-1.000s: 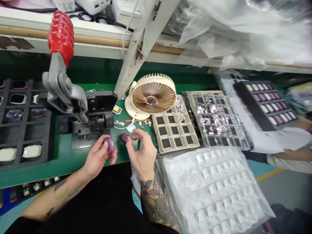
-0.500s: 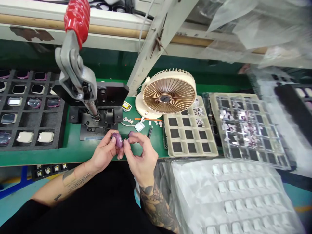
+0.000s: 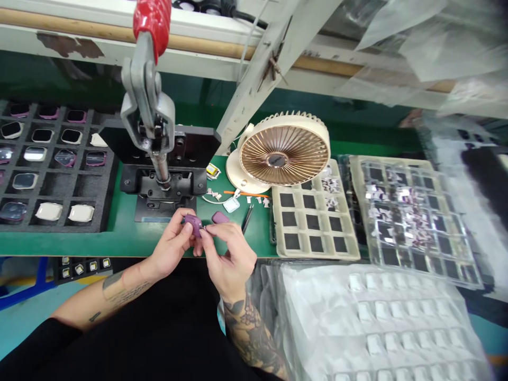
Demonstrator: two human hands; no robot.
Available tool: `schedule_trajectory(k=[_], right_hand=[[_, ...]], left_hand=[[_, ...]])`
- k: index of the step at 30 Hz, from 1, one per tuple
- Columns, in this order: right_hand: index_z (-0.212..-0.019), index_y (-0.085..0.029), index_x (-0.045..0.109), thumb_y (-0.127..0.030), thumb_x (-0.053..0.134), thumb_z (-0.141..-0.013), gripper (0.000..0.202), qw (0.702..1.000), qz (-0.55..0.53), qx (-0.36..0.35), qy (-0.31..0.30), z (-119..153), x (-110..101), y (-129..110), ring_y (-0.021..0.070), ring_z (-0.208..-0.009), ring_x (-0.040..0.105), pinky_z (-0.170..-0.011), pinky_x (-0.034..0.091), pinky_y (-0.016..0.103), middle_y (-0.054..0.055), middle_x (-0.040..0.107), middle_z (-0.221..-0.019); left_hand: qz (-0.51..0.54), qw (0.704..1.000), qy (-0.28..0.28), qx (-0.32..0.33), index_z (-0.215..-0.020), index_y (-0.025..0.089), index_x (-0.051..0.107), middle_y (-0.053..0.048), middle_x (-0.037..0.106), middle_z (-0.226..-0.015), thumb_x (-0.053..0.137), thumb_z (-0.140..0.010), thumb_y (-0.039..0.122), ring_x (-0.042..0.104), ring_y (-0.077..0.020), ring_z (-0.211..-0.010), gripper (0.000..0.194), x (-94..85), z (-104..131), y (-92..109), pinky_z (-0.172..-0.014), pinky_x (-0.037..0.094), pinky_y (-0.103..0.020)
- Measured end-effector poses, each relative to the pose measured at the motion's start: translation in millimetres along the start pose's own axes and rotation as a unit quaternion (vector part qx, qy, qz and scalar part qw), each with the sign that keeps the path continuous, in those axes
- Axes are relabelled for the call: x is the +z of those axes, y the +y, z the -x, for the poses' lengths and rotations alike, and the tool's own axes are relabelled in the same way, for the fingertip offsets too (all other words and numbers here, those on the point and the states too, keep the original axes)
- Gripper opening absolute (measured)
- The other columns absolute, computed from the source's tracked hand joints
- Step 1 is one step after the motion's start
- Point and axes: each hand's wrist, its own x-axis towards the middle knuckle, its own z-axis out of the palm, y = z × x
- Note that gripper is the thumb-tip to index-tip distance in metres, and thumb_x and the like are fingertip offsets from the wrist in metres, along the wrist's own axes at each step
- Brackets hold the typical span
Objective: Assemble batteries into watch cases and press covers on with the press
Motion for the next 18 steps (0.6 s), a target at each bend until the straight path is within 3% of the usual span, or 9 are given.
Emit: schedule_trajectory(k=[4,8,10,13,15,18], right_hand=[[-0.112,-0.031,0.077,-0.015,0.077,-0.097,0.021,0.999,-0.018,-0.009,0.043,3.8,9.1,5.3,0.0242,-0.086,0.076,-0.091,0.066,0.053,0.003,0.080,-0.095],[-0.109,-0.031,0.079,-0.015,0.077,-0.097,0.020,0.995,-0.046,0.021,0.091,10.2,20.1,8.5,0.0232,-0.091,0.075,-0.098,0.065,0.054,0.004,0.077,-0.100],[-0.115,-0.031,0.081,-0.018,0.076,-0.098,0.021,0.996,-0.036,0.030,0.072,14.0,21.9,9.3,0.0245,-0.099,0.075,-0.100,0.065,0.054,0.006,0.075,-0.110],[-0.133,-0.032,0.078,-0.020,0.075,-0.098,0.037,1.000,-0.008,-0.018,-0.003,16.3,17.0,10.8,0.0273,-0.105,0.075,-0.095,0.066,0.052,0.009,0.075,-0.118],[-0.137,-0.033,0.076,-0.019,0.073,-0.099,0.040,0.998,-0.022,-0.035,-0.046,13.0,10.4,13.0,0.0282,-0.108,0.075,-0.095,0.065,0.052,0.009,0.076,-0.117],[-0.135,-0.030,0.075,-0.025,0.067,-0.104,0.032,0.995,-0.089,0.038,-0.032,1.6,2.3,18.3,0.0262,-0.107,0.075,-0.096,0.065,0.048,0.010,0.076,-0.119]], left_hand=[[-0.016,1.000,-0.008,0.023,-0.123,0.026,0.053,0.002,0.066,-0.091,0.073,-0.107,0.049,0.064,-0.0122,-0.069,0.034,-1.1,1.4,-3.2,-0.064,0.057,-0.026],[-0.046,0.998,-0.011,0.044,-0.119,0.025,0.053,0.001,0.068,-0.091,0.077,-0.104,0.044,0.066,-0.0133,-0.070,0.034,-3.8,2.6,-8.0,-0.067,0.058,-0.027],[-0.047,0.998,0.007,0.042,-0.121,0.025,0.054,0.001,0.069,-0.093,0.079,-0.103,0.045,0.068,-0.0134,-0.070,0.036,-6.0,1.8,-7.6,-0.067,0.058,-0.027],[-0.007,1.000,0.017,0.016,-0.126,0.026,0.055,0.002,0.070,-0.090,0.081,-0.101,0.045,0.067,-0.0125,-0.066,0.040,-12.6,-0.9,-1.9,-0.062,0.056,-0.023],[0.035,0.999,-0.027,-0.025,-0.127,0.026,0.057,0.003,0.069,-0.083,0.078,-0.103,0.046,0.065,-0.0118,-0.057,0.038,-18.7,-2.2,4.2,-0.053,0.051,-0.021],[0.086,0.988,-0.096,-0.080,-0.126,0.024,0.059,0.000,0.070,-0.079,0.072,-0.107,0.049,0.063,-0.0117,-0.049,0.035,-25.7,-1.3,13.1,-0.047,0.046,-0.020]])
